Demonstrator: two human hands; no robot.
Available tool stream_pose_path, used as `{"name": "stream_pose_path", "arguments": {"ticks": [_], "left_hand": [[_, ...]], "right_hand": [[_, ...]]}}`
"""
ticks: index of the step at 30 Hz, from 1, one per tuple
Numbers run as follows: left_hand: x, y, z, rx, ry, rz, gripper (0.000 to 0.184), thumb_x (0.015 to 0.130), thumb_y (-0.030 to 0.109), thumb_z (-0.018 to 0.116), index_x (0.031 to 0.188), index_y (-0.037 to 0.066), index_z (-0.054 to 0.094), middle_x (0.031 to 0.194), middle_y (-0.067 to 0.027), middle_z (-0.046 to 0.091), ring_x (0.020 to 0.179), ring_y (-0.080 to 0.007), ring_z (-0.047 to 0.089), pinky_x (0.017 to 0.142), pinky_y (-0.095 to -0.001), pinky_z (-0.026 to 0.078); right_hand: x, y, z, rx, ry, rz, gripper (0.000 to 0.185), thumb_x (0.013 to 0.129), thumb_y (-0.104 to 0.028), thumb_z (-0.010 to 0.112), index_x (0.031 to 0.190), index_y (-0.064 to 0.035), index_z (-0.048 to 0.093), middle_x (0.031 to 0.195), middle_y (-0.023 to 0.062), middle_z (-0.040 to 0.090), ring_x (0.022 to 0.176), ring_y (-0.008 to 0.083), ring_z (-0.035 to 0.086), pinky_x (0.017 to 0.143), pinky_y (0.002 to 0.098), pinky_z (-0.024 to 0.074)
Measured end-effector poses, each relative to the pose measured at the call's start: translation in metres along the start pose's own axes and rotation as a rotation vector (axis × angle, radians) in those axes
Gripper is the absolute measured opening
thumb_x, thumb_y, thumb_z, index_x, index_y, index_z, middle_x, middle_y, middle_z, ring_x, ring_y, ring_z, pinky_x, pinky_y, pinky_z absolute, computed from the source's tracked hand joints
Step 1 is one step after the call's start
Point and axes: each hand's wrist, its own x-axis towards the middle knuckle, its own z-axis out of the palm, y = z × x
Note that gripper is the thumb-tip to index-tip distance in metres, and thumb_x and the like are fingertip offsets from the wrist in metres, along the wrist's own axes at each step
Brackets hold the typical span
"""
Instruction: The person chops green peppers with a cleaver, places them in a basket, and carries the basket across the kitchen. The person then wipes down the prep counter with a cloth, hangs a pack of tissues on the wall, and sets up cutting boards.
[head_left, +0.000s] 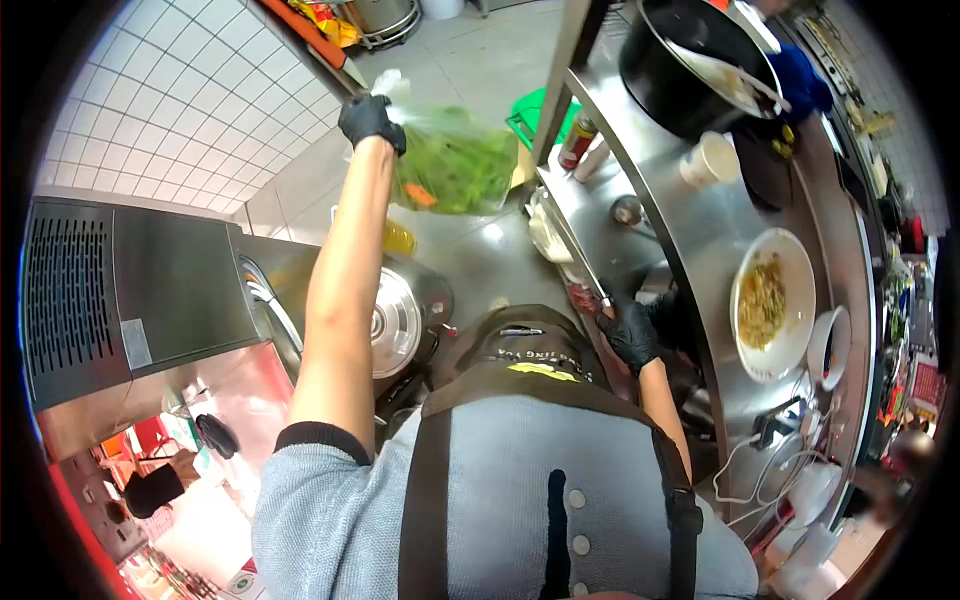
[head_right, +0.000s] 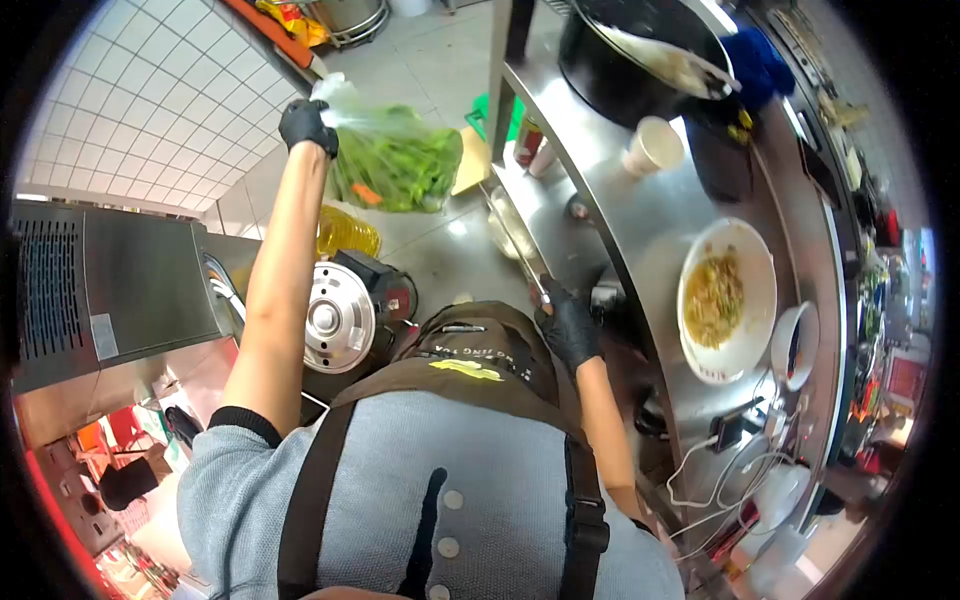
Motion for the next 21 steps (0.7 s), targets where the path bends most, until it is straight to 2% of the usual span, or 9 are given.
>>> {"name": "stream_pose_path", "arguments": {"ticks": [5, 6, 7, 8, 10, 12, 15, 17, 21], "left_hand": [[0.097, 0.022, 0.034, -0.187, 0.018, -0.049, 0.016, 0.061, -0.008, 0.061, 0.068, 0.004, 0.054, 0.062, -0.0078, 0.054, 0.050, -0.0180, 0.051, 0.042, -0.0342, 0.041], [0.109, 0.032, 0.038, 0.099, 0.044, 0.047, 0.005, 0.073, 0.002, 0.057, 0.074, 0.002, 0.062, 0.069, -0.0123, 0.061, 0.054, -0.0223, 0.055, 0.048, -0.0347, 0.044], [0.127, 0.037, 0.038, 0.151, -0.029, 0.043, 0.008, 0.074, 0.007, 0.057, 0.077, 0.002, 0.063, 0.071, -0.0124, 0.062, 0.057, -0.0215, 0.056, 0.050, -0.0340, 0.045], [0.144, 0.037, 0.039, 0.219, -0.025, 0.093, 0.009, 0.073, 0.008, 0.058, 0.077, 0.002, 0.063, 0.072, -0.0124, 0.062, 0.059, -0.0217, 0.056, 0.051, -0.0336, 0.045], [0.172, 0.051, 0.044, 0.252, 0.008, 0.059, 0.014, 0.070, 0.011, 0.060, 0.081, 0.006, 0.065, 0.078, -0.0129, 0.064, 0.070, -0.0238, 0.061, 0.060, -0.0319, 0.048], [0.205, 0.057, 0.039, 0.549, -0.030, 0.190, 0.018, 0.068, 0.011, 0.060, 0.085, 0.010, 0.066, 0.084, -0.0127, 0.064, 0.077, -0.0248, 0.061, 0.067, -0.0322, 0.049], [0.250, 0.053, 0.028, 0.799, -0.101, 0.581, 0.016, 0.065, 0.011, 0.061, 0.081, 0.010, 0.064, 0.078, -0.0111, 0.061, 0.070, -0.0242, 0.057, 0.063, -0.0334, 0.046], [0.285, 0.046, 0.024, 0.894, -0.121, 0.734, 0.018, 0.063, 0.010, 0.062, 0.081, 0.010, 0.063, 0.077, -0.0110, 0.061, 0.070, -0.0251, 0.056, 0.064, -0.0342, 0.046], [0.377, 0.032, 0.020, 1.195, -0.118, 0.627, 0.026, 0.060, 0.010, 0.061, 0.086, 0.012, 0.065, 0.083, -0.0127, 0.061, 0.081, -0.0293, 0.058, 0.073, -0.0357, 0.047]], "right_hand": [[0.081, -0.038, -0.021, -0.004, -0.070, -0.030, 0.036, 0.076, -0.008, 0.056, 0.112, -0.0059, 0.052, 0.097, 0.0217, 0.059, 0.090, 0.0384, 0.056, 0.077, 0.0404, 0.0441], [0.098, -0.054, -0.028, 0.018, -0.102, 0.001, 0.036, 0.077, -0.009, 0.056, 0.112, -0.0059, 0.052, 0.096, 0.0217, 0.059, 0.089, 0.0386, 0.056, 0.076, 0.0407, 0.0444], [0.111, -0.063, -0.032, 0.035, -0.142, 0.037, 0.036, 0.077, -0.010, 0.056, 0.112, -0.0059, 0.052, 0.096, 0.0216, 0.059, 0.088, 0.0389, 0.056, 0.075, 0.0410, 0.0447], [0.129, -0.052, -0.023, 0.073, -0.064, -0.135, 0.036, 0.077, -0.013, 0.056, 0.112, -0.0057, 0.051, 0.091, 0.0218, 0.059, 0.084, 0.0390, 0.058, 0.071, 0.0412, 0.0451], [0.172, -0.052, -0.018, 0.075, -0.112, -0.153, 0.035, 0.077, -0.014, 0.058, 0.110, -0.0027, 0.053, 0.091, 0.0199, 0.060, 0.082, 0.0326, 0.059, 0.073, 0.0372, 0.0449], [0.203, -0.070, -0.013, 0.098, -0.151, -0.151, 0.036, 0.077, -0.015, 0.059, 0.110, -0.0019, 0.054, 0.092, 0.0192, 0.061, 0.081, 0.0293, 0.060, 0.074, 0.0349, 0.0447], [0.248, -0.090, 0.000, 0.099, -0.126, -0.166, 0.037, 0.076, -0.015, 0.058, 0.112, -0.0060, 0.052, 0.084, 0.0242, 0.058, 0.079, 0.0407, 0.057, 0.066, 0.0422, 0.0453], [0.275, -0.091, 0.012, 0.085, -0.109, -0.199, 0.038, 0.076, -0.015, 0.057, 0.112, -0.0056, 0.052, 0.086, 0.0251, 0.058, 0.082, 0.0421, 0.056, 0.069, 0.0439, 0.0445], [0.334, -0.115, 0.026, 0.080, -0.189, -0.032, 0.040, 0.075, -0.017, 0.057, 0.112, -0.0047, 0.051, 0.095, 0.0243, 0.058, 0.090, 0.0399, 0.056, 0.075, 0.0425, 0.0442]]}}
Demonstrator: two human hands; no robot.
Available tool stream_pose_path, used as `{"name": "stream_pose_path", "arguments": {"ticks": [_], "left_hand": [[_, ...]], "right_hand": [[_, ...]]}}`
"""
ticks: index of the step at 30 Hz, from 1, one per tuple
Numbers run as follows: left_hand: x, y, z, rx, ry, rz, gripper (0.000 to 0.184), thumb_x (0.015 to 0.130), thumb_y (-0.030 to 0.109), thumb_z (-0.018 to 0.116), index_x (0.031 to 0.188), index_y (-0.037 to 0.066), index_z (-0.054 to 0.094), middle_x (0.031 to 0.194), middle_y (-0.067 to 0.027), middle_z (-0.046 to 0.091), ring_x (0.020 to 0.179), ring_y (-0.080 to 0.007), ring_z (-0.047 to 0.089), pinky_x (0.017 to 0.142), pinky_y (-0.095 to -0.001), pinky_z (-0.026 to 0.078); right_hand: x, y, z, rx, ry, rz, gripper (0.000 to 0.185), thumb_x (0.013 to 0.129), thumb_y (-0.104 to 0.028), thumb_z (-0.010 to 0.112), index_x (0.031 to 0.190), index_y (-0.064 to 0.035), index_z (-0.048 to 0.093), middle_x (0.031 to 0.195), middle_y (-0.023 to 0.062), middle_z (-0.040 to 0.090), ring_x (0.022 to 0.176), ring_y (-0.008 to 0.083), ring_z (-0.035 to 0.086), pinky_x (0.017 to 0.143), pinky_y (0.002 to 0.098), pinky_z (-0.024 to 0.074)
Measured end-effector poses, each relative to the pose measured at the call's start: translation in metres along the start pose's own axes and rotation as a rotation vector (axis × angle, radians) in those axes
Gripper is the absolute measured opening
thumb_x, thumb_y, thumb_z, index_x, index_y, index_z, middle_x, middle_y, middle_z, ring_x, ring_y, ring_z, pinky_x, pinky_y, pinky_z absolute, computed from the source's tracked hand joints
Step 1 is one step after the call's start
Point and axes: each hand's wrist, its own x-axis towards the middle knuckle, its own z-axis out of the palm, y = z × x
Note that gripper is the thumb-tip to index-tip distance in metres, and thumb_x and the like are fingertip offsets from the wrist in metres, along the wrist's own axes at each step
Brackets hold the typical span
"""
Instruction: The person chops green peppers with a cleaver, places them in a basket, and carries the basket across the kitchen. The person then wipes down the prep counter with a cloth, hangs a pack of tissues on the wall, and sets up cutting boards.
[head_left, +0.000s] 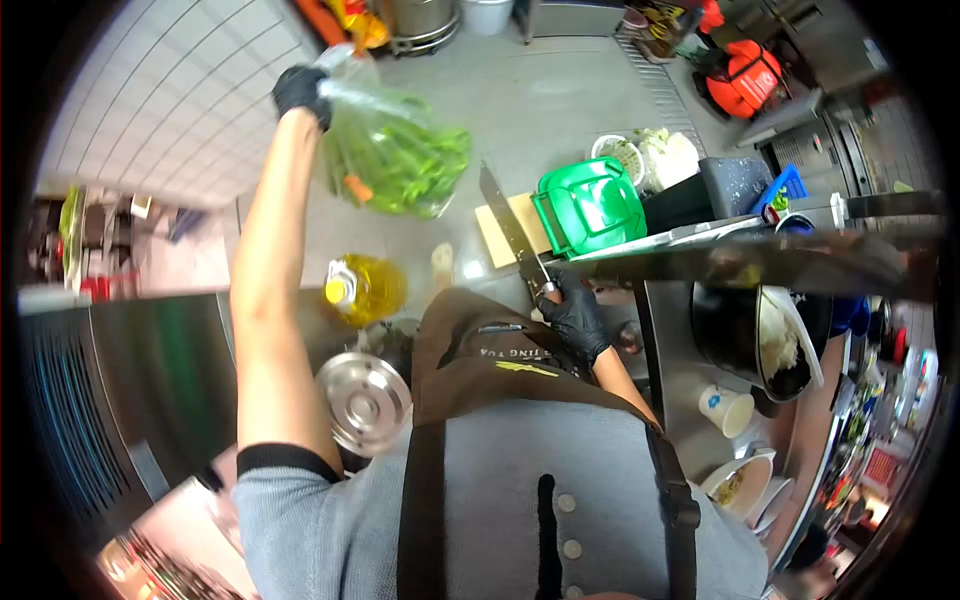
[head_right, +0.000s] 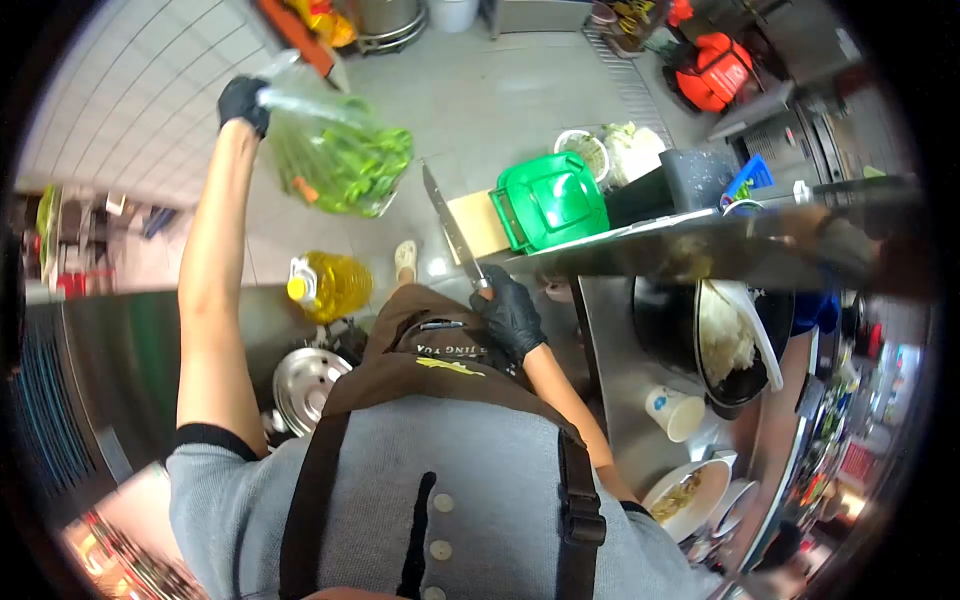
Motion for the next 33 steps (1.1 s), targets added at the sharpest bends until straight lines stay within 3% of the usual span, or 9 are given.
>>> {"name": "stream_pose_path", "arguments": {"ticks": [1, 4, 8, 14, 18, 26, 30, 31, 33], "left_hand": [[0.022, -0.014, 0.006, 0.023, -0.055, 0.010, 0.029, 0.059, 0.009, 0.061, 0.087, 0.013, 0.066, 0.084, -0.0132, 0.061, 0.084, -0.0304, 0.058, 0.076, -0.0361, 0.047], [0.068, -0.026, 0.041, -1.098, -0.083, -0.332, 0.005, 0.074, 0.006, 0.054, 0.075, 0.003, 0.058, 0.068, -0.0123, 0.056, 0.060, -0.0236, 0.052, 0.056, -0.0362, 0.044], [0.111, -0.013, 0.065, -1.349, -0.154, -0.407, 0.011, 0.067, -0.005, 0.051, 0.073, 0.005, 0.051, 0.070, -0.0066, 0.051, 0.064, -0.0197, 0.052, 0.058, -0.0331, 0.046], [0.196, -0.002, 0.116, -1.240, -0.032, -0.447, 0.020, 0.061, -0.007, 0.053, 0.062, 0.009, 0.041, 0.062, -0.0006, 0.040, 0.055, -0.0145, 0.039, 0.049, -0.0281, 0.036], [0.259, -0.026, 0.155, -1.287, -0.132, -0.450, 0.014, 0.060, -0.004, 0.050, 0.062, 0.007, 0.040, 0.068, -0.0073, 0.048, 0.063, -0.0220, 0.051, 0.062, -0.0363, 0.048], [0.384, -0.049, 0.228, -1.091, -0.235, -0.482, 0.019, 0.062, 0.000, 0.054, 0.073, 0.010, 0.042, 0.076, -0.0040, 0.047, 0.071, -0.0197, 0.048, 0.067, -0.0344, 0.043], [0.379, 0.040, 0.228, -0.915, -0.200, -0.602, 0.010, 0.071, 0.006, 0.048, 0.080, 0.009, 0.049, 0.085, -0.0053, 0.053, 0.079, -0.0198, 0.049, 0.070, -0.0362, 0.043], [0.411, -0.017, 0.283, -0.983, -0.310, -0.546, 0.010, 0.072, 0.007, 0.049, 0.081, 0.008, 0.053, 0.092, -0.0067, 0.057, 0.079, -0.0231, 0.050, 0.066, -0.0389, 0.044], [0.397, 0.078, 0.279, -1.040, -0.311, -0.493, 0.020, 0.077, 0.007, 0.048, 0.092, 0.003, 0.059, 0.103, -0.0101, 0.059, 0.081, -0.0258, 0.054, 0.068, -0.0374, 0.044]], "right_hand": [[0.018, -0.008, 0.002, 0.026, 0.036, -0.013, 0.038, 0.075, -0.017, 0.057, 0.111, -0.0045, 0.052, 0.095, 0.0241, 0.058, 0.089, 0.0395, 0.056, 0.075, 0.0422, 0.0445], [0.083, -0.003, 0.019, 0.035, 0.230, -0.014, 0.037, 0.075, -0.016, 0.056, 0.109, -0.0017, 0.052, 0.090, 0.0231, 0.059, 0.084, 0.0371, 0.058, 0.072, 0.0418, 0.0458], [0.147, -0.020, 0.003, 0.007, 0.386, 0.129, 0.040, 0.075, -0.017, 0.057, 0.111, -0.0022, 0.051, 0.087, 0.0226, 0.059, 0.081, 0.0388, 0.058, 0.070, 0.0420, 0.0459], [0.183, -0.017, -0.021, 0.164, 0.653, 0.270, 0.040, 0.073, -0.016, 0.059, 0.109, -0.0017, 0.050, 0.083, 0.0244, 0.059, 0.078, 0.0402, 0.057, 0.068, 0.0437, 0.0443], [0.227, -0.012, -0.039, 0.334, 0.694, 0.457, 0.039, 0.073, -0.015, 0.059, 0.107, 0.0004, 0.049, 0.082, 0.0262, 0.058, 0.078, 0.0415, 0.057, 0.067, 0.0451, 0.0441], [0.404, 0.040, -0.096, 0.215, 0.751, 0.587, 0.031, 0.072, -0.004, 0.050, 0.103, 0.0007, 0.051, 0.084, 0.0266, 0.059, 0.082, 0.0429, 0.056, 0.071, 0.0464, 0.0454], [0.482, 0.072, -0.133, 0.154, 0.852, 0.505, 0.032, 0.072, -0.005, 0.051, 0.103, 0.0002, 0.052, 0.087, 0.0252, 0.060, 0.083, 0.0410, 0.058, 0.074, 0.0453, 0.0458], [0.495, 0.076, -0.147, 0.134, 0.863, 0.499, 0.032, 0.072, -0.005, 0.050, 0.104, 0.0003, 0.052, 0.088, 0.0251, 0.060, 0.083, 0.0403, 0.058, 0.074, 0.0451, 0.0458], [0.527, 0.078, -0.170, 0.153, 0.904, 0.523, 0.032, 0.073, -0.006, 0.048, 0.105, 0.0001, 0.052, 0.090, 0.0249, 0.059, 0.083, 0.0391, 0.058, 0.075, 0.0448, 0.0457]]}}
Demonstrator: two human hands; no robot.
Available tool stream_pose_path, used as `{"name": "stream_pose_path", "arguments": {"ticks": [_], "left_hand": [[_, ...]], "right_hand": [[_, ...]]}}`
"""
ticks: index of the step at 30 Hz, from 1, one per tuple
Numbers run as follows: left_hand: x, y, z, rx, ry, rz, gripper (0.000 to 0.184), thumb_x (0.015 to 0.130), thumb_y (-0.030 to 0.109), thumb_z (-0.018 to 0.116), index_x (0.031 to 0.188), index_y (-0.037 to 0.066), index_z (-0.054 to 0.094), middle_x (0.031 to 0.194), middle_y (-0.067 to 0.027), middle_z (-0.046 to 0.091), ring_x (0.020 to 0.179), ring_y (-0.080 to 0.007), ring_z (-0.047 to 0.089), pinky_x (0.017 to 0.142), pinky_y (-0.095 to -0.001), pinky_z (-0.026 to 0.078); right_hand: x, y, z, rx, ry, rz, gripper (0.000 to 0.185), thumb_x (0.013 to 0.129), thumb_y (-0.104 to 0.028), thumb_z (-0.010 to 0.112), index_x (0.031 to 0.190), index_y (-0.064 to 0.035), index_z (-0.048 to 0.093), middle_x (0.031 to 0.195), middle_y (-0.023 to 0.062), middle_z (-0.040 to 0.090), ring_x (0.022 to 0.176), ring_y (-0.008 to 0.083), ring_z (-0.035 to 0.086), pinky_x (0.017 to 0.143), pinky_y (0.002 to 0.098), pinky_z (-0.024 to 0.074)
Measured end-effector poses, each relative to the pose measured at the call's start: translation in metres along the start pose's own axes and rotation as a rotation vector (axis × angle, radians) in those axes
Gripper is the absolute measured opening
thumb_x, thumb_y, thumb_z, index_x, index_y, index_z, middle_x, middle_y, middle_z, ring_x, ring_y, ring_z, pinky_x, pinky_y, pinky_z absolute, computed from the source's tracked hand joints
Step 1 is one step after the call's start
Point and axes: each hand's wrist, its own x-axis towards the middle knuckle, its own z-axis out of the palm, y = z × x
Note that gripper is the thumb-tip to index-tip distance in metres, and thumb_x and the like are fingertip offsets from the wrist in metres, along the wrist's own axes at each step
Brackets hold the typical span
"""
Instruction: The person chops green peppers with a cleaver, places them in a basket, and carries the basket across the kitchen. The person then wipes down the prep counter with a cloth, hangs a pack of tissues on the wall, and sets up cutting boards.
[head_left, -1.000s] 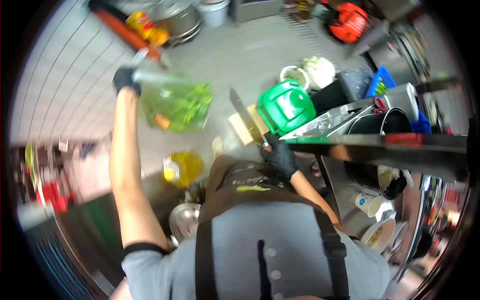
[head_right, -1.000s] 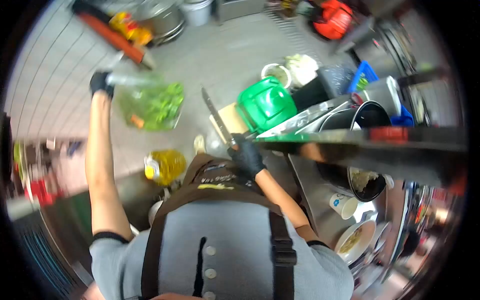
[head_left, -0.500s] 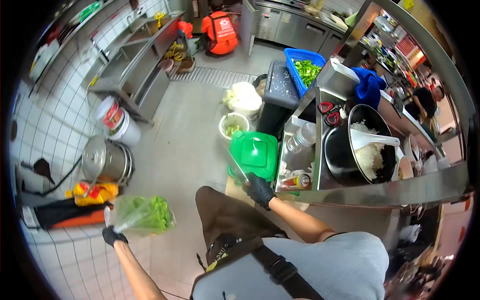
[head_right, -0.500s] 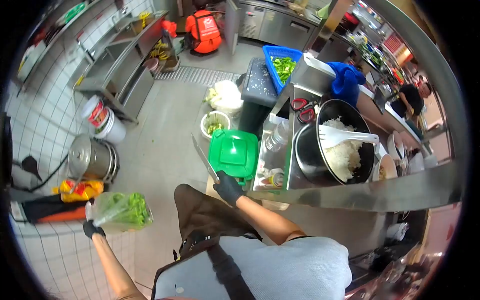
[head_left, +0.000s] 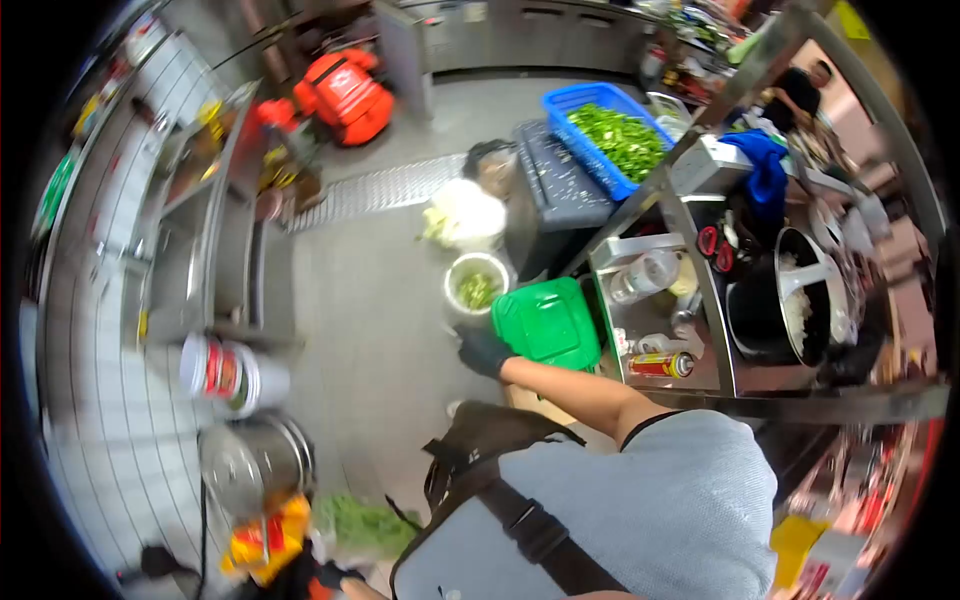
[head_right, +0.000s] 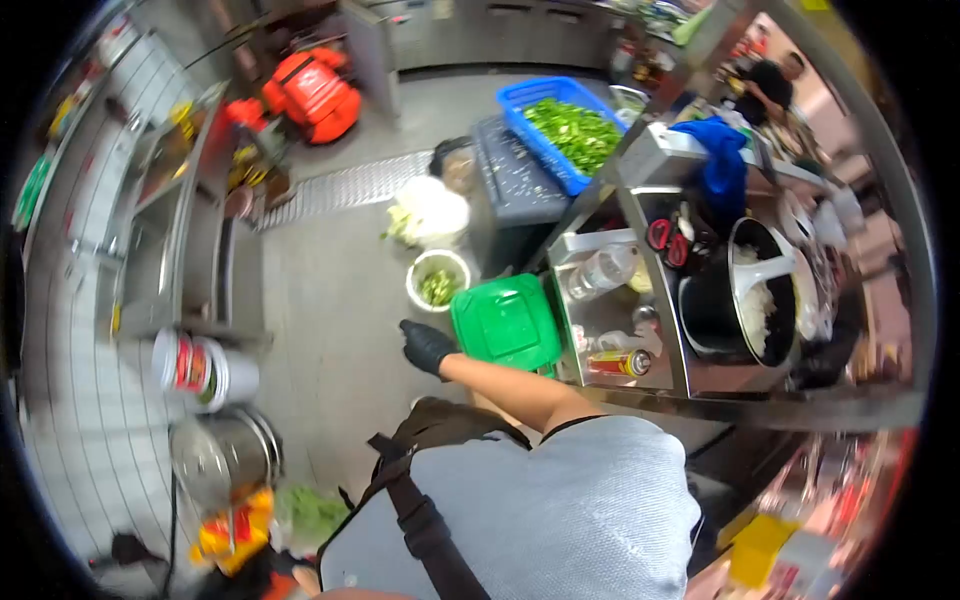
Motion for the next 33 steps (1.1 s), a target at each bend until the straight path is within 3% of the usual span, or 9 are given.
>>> {"name": "stream_pose_path", "arguments": {"ticks": [3, 5, 8, 14, 19, 22, 25, 27, 33], "left_hand": [[0.050, -0.027, 0.115, 0.272, -0.150, 0.063, 0.019, 0.077, 0.007, 0.048, 0.091, 0.003, 0.060, 0.101, -0.0106, 0.060, 0.080, -0.0256, 0.053, 0.067, -0.0371, 0.044], [0.072, -0.039, 0.192, 0.402, -0.216, 0.107, 0.019, 0.077, 0.007, 0.048, 0.091, 0.003, 0.060, 0.100, -0.0109, 0.060, 0.079, -0.0254, 0.053, 0.067, -0.0369, 0.044], [0.109, -0.050, 0.287, 0.540, -0.312, 0.180, 0.018, 0.078, 0.007, 0.048, 0.090, 0.003, 0.060, 0.098, -0.0114, 0.060, 0.077, -0.0252, 0.053, 0.066, -0.0366, 0.044], [0.198, -0.041, 0.401, 0.762, -0.494, 0.331, 0.017, 0.079, 0.008, 0.047, 0.088, 0.002, 0.060, 0.095, -0.0125, 0.061, 0.074, -0.0247, 0.052, 0.065, -0.0361, 0.044], [0.234, -0.026, 0.479, 0.912, -0.550, 0.432, 0.016, 0.079, 0.008, 0.047, 0.087, 0.001, 0.060, 0.092, -0.0133, 0.062, 0.072, -0.0243, 0.052, 0.063, -0.0356, 0.044], [0.249, -0.015, 0.532, 1.004, -0.560, 0.518, 0.016, 0.080, 0.009, 0.047, 0.086, 0.001, 0.060, 0.090, -0.0138, 0.062, 0.071, -0.0241, 0.052, 0.063, -0.0353, 0.043], [0.253, 0.007, 0.595, 1.094, -0.551, 0.635, 0.016, 0.080, 0.009, 0.047, 0.085, 0.001, 0.060, 0.089, -0.0143, 0.062, 0.069, -0.0239, 0.051, 0.062, -0.0350, 0.043], [0.259, 0.023, 0.638, 1.152, -0.545, 0.735, 0.016, 0.081, 0.009, 0.047, 0.085, 0.000, 0.060, 0.088, -0.0147, 0.063, 0.069, -0.0237, 0.051, 0.062, -0.0348, 0.043], [0.239, 0.034, 0.817, 1.124, -0.607, 0.939, 0.015, 0.080, 0.008, 0.047, 0.082, 0.000, 0.059, 0.083, -0.0147, 0.062, 0.066, -0.0231, 0.050, 0.060, -0.0343, 0.043]], "right_hand": [[0.045, -0.053, -0.037, -0.179, -0.077, 0.080, 0.032, 0.073, -0.007, 0.046, 0.104, -0.0006, 0.051, 0.092, 0.0254, 0.059, 0.087, 0.0383, 0.058, 0.076, 0.0450, 0.0448], [0.079, -0.048, -0.034, -0.130, -0.016, 0.087, 0.022, 0.075, -0.004, 0.047, 0.096, -0.0044, 0.054, 0.073, 0.0207, 0.058, 0.070, 0.0355, 0.058, 0.064, 0.0438, 0.0445], [0.109, -0.038, -0.036, -0.082, 0.186, 0.143, 0.032, 0.076, -0.005, 0.046, 0.107, -0.0046, 0.055, 0.081, 0.0224, 0.061, 0.068, 0.0354, 0.059, 0.063, 0.0434, 0.0457], [0.098, -0.062, -0.081, -0.090, 0.226, 0.562, 0.033, 0.080, -0.016, 0.050, 0.111, -0.0052, 0.054, 0.090, 0.0235, 0.059, 0.079, 0.0368, 0.059, 0.068, 0.0427, 0.0456], [0.093, -0.069, -0.091, 0.065, 0.517, 0.677, 0.039, 0.075, -0.013, 0.055, 0.112, -0.0032, 0.054, 0.093, 0.0253, 0.059, 0.084, 0.0388, 0.058, 0.074, 0.0422, 0.0449], [0.109, -0.051, -0.091, 0.069, 0.758, 0.544, 0.030, 0.077, -0.010, 0.056, 0.106, -0.0021, 0.055, 0.082, 0.0213, 0.061, 0.073, 0.0309, 0.060, 0.065, 0.0370, 0.0468], [0.143, -0.052, -0.122, 0.517, 0.897, 0.646, 0.030, 0.076, -0.009, 0.061, 0.105, -0.0017, 0.055, 0.084, 0.0134, 0.063, 0.076, 0.0236, 0.060, 0.067, 0.0342, 0.0460], [0.166, -0.073, -0.163, 0.972, 1.067, 0.556, 0.015, 0.078, -0.005, 0.062, 0.092, -0.0016, 0.058, 0.073, 0.0035, 0.059, 0.059, 0.0088, 0.052, 0.052, 0.0238, 0.0418], [0.204, -0.020, -0.267, 1.611, 1.216, 0.103, 0.012, 0.083, -0.012, 0.056, 0.085, -0.0004, 0.058, 0.071, 0.0062, 0.058, 0.061, 0.0155, 0.055, 0.055, 0.0260, 0.0469]]}}
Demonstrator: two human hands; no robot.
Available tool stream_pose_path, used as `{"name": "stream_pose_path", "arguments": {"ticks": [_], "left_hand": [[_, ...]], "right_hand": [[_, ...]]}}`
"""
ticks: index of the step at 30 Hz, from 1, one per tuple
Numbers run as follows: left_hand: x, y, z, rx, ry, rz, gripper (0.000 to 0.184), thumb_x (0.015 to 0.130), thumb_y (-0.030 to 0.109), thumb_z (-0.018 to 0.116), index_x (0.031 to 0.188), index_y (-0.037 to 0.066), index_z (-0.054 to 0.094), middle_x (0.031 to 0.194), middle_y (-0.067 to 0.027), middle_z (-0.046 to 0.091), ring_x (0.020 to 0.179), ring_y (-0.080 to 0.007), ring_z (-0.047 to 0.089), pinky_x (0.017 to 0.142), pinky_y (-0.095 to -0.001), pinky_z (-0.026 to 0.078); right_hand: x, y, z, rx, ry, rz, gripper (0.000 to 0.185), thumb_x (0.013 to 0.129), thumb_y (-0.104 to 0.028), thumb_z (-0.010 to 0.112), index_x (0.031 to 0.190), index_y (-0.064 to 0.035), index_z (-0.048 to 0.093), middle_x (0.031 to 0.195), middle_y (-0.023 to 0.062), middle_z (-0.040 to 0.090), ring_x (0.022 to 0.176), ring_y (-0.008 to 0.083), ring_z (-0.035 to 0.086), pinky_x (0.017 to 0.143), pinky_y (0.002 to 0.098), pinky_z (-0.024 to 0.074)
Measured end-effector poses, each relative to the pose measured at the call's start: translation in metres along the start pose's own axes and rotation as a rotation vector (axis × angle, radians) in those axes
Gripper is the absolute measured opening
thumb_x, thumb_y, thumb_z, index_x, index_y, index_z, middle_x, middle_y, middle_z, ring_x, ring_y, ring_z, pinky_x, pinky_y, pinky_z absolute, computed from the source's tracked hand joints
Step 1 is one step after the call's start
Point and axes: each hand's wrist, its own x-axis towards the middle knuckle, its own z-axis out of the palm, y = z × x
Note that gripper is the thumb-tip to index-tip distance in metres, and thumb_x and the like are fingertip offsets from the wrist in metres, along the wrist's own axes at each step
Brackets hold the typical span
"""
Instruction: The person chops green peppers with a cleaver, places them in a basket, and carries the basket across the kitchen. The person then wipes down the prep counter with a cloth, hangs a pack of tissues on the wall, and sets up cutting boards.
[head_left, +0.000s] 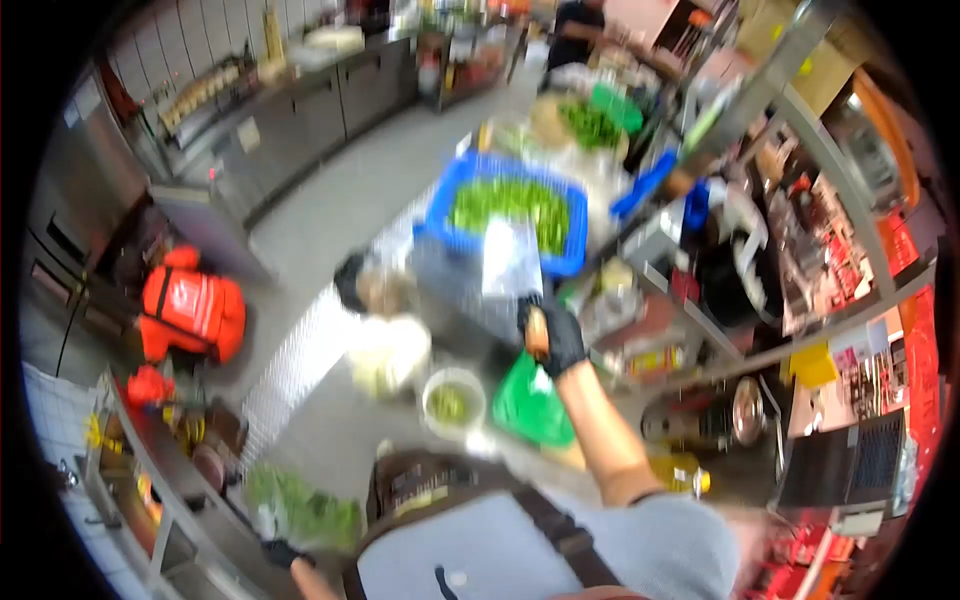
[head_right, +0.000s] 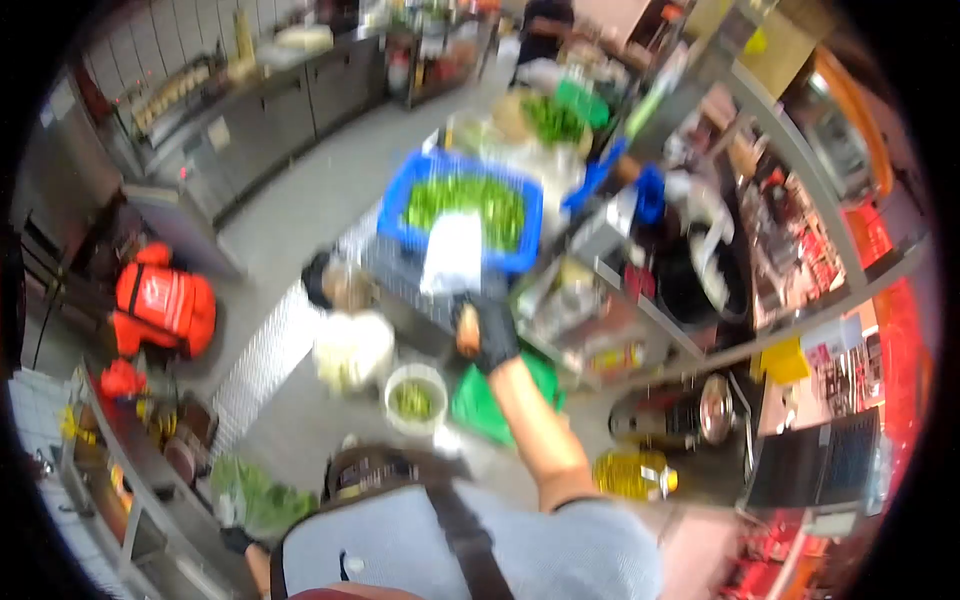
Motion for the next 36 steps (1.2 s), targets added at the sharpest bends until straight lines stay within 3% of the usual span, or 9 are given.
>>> {"name": "stream_pose_path", "arguments": {"ticks": [7, 17, 20, 22, 23, 25, 29, 34, 36], "left_hand": [[0.102, 0.172, 0.056, -0.383, -0.023, 0.160, 0.010, 0.077, 0.003, 0.045, 0.076, 0.000, 0.055, 0.074, -0.0123, 0.057, 0.063, -0.0220, 0.046, 0.059, -0.0338, 0.041], [0.153, 0.237, 0.120, -0.682, -0.194, 0.402, 0.009, 0.073, -0.004, 0.044, 0.067, 0.001, 0.049, 0.062, -0.0090, 0.051, 0.059, -0.0204, 0.041, 0.056, -0.0331, 0.038], [0.178, 0.245, 0.145, -0.788, -0.274, 0.402, 0.011, 0.071, -0.007, 0.043, 0.065, 0.001, 0.047, 0.059, -0.0074, 0.049, 0.058, -0.0192, 0.039, 0.056, -0.0330, 0.037], [0.186, 0.262, 0.129, -0.654, -0.421, 0.424, 0.010, 0.071, -0.008, 0.044, 0.070, 0.000, 0.050, 0.065, -0.0069, 0.051, 0.063, -0.0168, 0.040, 0.058, -0.0338, 0.039], [0.207, 0.261, 0.165, -0.851, -0.451, 0.433, 0.012, 0.073, -0.007, 0.044, 0.075, -0.001, 0.053, 0.071, -0.0076, 0.055, 0.066, -0.0157, 0.041, 0.061, -0.0322, 0.040], [0.196, 0.289, 0.120, -0.886, -0.524, 0.552, 0.014, 0.075, -0.003, 0.043, 0.082, -0.004, 0.055, 0.080, -0.0086, 0.058, 0.067, -0.0178, 0.047, 0.061, -0.0300, 0.040], [0.208, 0.309, 0.097, -0.747, -0.613, 0.504, 0.014, 0.064, -0.008, 0.044, 0.062, 0.005, 0.040, 0.062, 0.0013, 0.038, 0.057, -0.0136, 0.036, 0.053, -0.0291, 0.032], [0.204, 0.345, 0.075, -0.745, -0.636, 0.548, 0.022, 0.053, -0.010, 0.044, 0.060, 0.009, 0.034, 0.060, 0.0048, 0.028, 0.055, -0.0103, 0.028, 0.051, -0.0274, 0.027], [0.205, 0.356, 0.077, -0.768, -0.635, 0.575, 0.022, 0.052, -0.009, 0.044, 0.060, 0.009, 0.034, 0.060, 0.0051, 0.026, 0.055, -0.0096, 0.027, 0.051, -0.0269, 0.026]], "right_hand": [[0.039, -0.009, 0.033, 0.385, 0.129, -0.080, 0.008, 0.083, -0.008, 0.054, 0.082, -0.0009, 0.052, 0.068, 0.0075, 0.056, 0.061, 0.0180, 0.057, 0.055, 0.0258, 0.0507], [0.045, 0.000, 0.046, 0.565, 0.162, -0.158, 0.007, 0.081, -0.004, 0.055, 0.083, 0.0011, 0.051, 0.073, 0.0105, 0.058, 0.063, 0.0203, 0.059, 0.060, 0.0280, 0.0530], [0.061, 0.010, 0.036, 0.361, 0.144, -0.300, 0.007, 0.081, -0.004, 0.056, 0.083, 0.0012, 0.051, 0.072, 0.0109, 0.058, 0.064, 0.0200, 0.059, 0.059, 0.0275, 0.0529], [0.052, 0.009, 0.066, 0.476, 0.193, -0.242, 0.007, 0.082, -0.006, 0.056, 0.081, -0.0001, 0.051, 0.072, 0.0105, 0.058, 0.064, 0.0194, 0.059, 0.058, 0.0274, 0.0525], [0.052, 0.006, 0.077, 0.440, 0.222, -0.270, 0.007, 0.082, -0.007, 0.055, 0.082, -0.0006, 0.052, 0.071, 0.0097, 0.058, 0.064, 0.0192, 0.059, 0.058, 0.0276, 0.0523], [0.051, 0.010, 0.091, 0.363, 0.332, -0.323, 0.008, 0.083, -0.009, 0.055, 0.084, -0.0014, 0.053, 0.070, 0.0081, 0.057, 0.063, 0.0182, 0.058, 0.057, 0.0277, 0.0520], [0.048, 0.029, 0.056, 0.132, 0.328, -0.415, 0.011, 0.084, -0.010, 0.055, 0.089, 0.0001, 0.054, 0.068, 0.0066, 0.055, 0.062, 0.0161, 0.057, 0.056, 0.0269, 0.0519], [0.019, 0.015, 0.077, 0.518, 0.105, -0.222, 0.018, 0.087, -0.007, 0.050, 0.098, 0.0051, 0.055, 0.087, 0.0109, 0.061, 0.074, 0.0184, 0.060, 0.064, 0.0243, 0.0518], [0.010, 0.016, 0.091, 0.505, 0.231, -0.268, 0.015, 0.087, -0.007, 0.050, 0.093, 0.0062, 0.054, 0.081, 0.0104, 0.060, 0.070, 0.0182, 0.060, 0.063, 0.0237, 0.0522]]}}
